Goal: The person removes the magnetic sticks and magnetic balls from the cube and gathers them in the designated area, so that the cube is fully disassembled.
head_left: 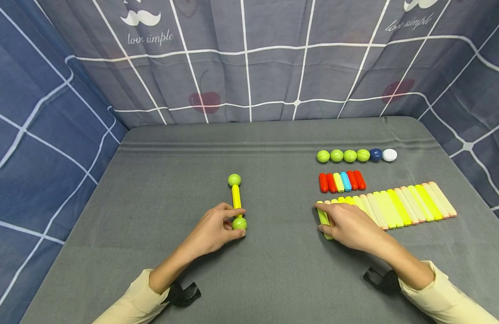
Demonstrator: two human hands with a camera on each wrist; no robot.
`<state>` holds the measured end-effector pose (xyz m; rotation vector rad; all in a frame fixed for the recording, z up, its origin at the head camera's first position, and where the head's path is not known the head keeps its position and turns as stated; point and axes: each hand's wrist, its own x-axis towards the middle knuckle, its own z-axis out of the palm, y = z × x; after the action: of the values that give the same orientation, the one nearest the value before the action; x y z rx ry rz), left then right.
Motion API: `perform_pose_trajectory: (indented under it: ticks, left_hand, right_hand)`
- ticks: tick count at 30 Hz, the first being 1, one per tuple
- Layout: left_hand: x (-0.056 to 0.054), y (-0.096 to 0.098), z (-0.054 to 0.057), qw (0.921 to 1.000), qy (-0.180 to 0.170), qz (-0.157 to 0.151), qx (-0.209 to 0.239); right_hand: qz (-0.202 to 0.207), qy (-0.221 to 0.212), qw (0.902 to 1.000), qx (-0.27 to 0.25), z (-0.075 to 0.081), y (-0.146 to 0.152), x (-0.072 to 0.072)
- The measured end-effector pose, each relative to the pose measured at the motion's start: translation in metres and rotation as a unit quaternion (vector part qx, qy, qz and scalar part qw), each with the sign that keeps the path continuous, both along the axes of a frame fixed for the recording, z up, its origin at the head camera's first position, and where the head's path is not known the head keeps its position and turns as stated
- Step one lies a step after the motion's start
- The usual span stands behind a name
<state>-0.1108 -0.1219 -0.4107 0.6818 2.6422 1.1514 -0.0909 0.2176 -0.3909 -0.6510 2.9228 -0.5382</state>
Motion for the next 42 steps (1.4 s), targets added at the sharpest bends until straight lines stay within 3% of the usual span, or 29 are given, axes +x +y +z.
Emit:
perform_pose_trajectory:
  ticks: [6,12,17,24,31,42]
  left_hand:
    - [0.001,-0.003,-0.001,0.9998,-0.012,0.004,0.012]
    - [0.004,-0.004,0.000,0.9954,-0.077,0.035,0.043]
    - [0.010,-0.001,0.001,0.9892,-0.123,0.020,0.078]
    - [0.020,0.013,0.003,0.9735,-0.181,0.013,0.139]
    - [0.026,0.028,0.007,0.9517,-0.249,0.011,0.179]
    - [0.025,0.023,0.007,0.9445,-0.264,-0.008,0.195]
  right_hand:
    - [0.001,-0.011,0.9997,-0.023,-0.001,0.002,0.000]
    - [0.004,-0.003,0.9991,-0.043,-0.003,0.001,0.001]
    - [0.008,0.014,0.9958,-0.091,-0.002,-0.006,0.005]
    - [0.071,-0.002,0.9845,-0.160,0.001,-0.038,0.012]
    - [0.106,-0.038,0.9788,-0.171,-0.006,-0.071,0.012]
    - [0.124,-0.005,0.9802,-0.154,-0.013,-0.089,0.005]
